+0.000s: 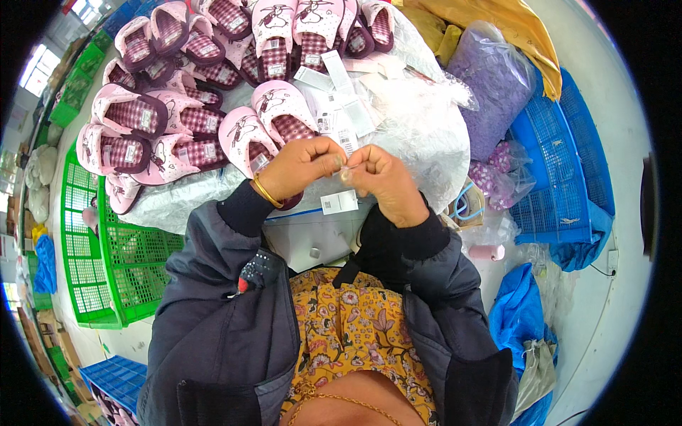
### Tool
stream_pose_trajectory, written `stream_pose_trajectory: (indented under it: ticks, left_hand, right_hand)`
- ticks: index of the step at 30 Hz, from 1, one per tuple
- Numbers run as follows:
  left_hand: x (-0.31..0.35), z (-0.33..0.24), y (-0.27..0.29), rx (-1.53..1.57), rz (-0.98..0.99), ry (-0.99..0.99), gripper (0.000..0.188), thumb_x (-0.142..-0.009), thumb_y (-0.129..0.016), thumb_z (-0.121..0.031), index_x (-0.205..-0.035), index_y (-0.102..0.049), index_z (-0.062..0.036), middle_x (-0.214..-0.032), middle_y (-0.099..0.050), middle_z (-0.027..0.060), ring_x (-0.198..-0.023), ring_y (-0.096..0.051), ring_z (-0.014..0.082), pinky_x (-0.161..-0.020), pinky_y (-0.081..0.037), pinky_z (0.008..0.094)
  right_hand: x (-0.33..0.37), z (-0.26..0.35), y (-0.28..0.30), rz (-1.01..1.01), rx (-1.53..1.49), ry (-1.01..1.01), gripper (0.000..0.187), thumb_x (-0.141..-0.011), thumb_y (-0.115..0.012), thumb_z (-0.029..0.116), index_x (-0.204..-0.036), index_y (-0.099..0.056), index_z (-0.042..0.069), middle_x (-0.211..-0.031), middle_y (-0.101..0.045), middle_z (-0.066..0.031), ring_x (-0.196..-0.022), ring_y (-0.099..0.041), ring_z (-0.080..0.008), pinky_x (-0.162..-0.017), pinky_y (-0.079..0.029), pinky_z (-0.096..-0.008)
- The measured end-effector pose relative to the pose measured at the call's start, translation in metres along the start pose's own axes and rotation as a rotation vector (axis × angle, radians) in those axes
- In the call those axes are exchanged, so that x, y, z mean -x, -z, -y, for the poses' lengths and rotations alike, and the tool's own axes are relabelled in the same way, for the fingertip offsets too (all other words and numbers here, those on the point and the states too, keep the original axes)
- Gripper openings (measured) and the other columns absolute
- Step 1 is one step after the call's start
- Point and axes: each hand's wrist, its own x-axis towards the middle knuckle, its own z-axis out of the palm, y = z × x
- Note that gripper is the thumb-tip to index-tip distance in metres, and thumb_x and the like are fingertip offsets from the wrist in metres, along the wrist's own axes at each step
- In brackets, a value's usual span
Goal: The person picks up pink slippers from a green basket and places them on a table. They then attach small white tags to the slippers by hand, repeating the process for several pairs.
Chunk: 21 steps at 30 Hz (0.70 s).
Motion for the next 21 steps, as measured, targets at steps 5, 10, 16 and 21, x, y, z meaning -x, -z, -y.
stream_pose_trajectory:
  ticks: [5, 10, 16, 21]
  left_hand:
    - [0.007, 0.005, -0.011, -0.202, 0.018, -0.003, 0.013, -0.095, -0.059, -0.013, -0.094, -0.062, -0.0008, -0.08, -0.057, -0.0014, -0.075, -0.05, 0.0063, -0.068, -0.043, 0.0237]
    - [0.019, 0.0, -0.022, -0.497, -0.135, -0.052, 0.014, -0.092, -0.063, -0.015, -0.091, -0.062, -0.0009, -0.079, -0.061, 0.0075, -0.072, -0.056, 0.0144, -0.065, -0.045, 0.0299]
    - [0.005, -0.004, -0.034, -0.559, -0.112, -0.224, 0.013, -0.09, -0.065, -0.014, -0.092, -0.064, -0.0012, -0.08, -0.06, 0.0102, -0.07, -0.058, 0.0223, -0.065, -0.046, 0.0318]
    - [-0.059, 0.004, 0.023, -1.094, -0.269, -0.384, 0.028, -0.083, -0.068, -0.023, -0.103, -0.067, -0.0037, -0.098, -0.065, 0.0119, -0.092, -0.06, 0.0309, -0.082, -0.046, 0.0417]
  right_hand:
    - [0.018, -0.011, -0.001, -0.004, 0.099, 0.009, 0.021, -0.085, -0.074, 0.013, -0.097, -0.06, 0.003, -0.079, -0.061, 0.001, -0.065, -0.052, -0.004, -0.056, -0.041, -0.0198]
    - [0.041, -0.002, 0.002, -0.171, 0.473, 0.07, 0.028, -0.087, -0.073, 0.012, -0.109, -0.059, 0.001, -0.091, -0.065, -0.0027, -0.073, -0.056, -0.0044, -0.068, -0.048, -0.0208]
    - [0.032, -0.016, 0.006, -0.067, -0.003, 0.006, 0.019, -0.09, -0.069, 0.008, -0.105, -0.062, 0.001, -0.088, -0.063, 0.0021, -0.075, -0.054, -0.0031, -0.065, -0.043, -0.0194]
    - [0.03, -0.029, 0.018, -0.127, -0.001, 0.005, 0.014, -0.091, -0.068, 0.009, -0.102, -0.064, 0.001, -0.086, -0.062, 0.0033, -0.072, -0.049, -0.0031, -0.064, -0.04, -0.0194]
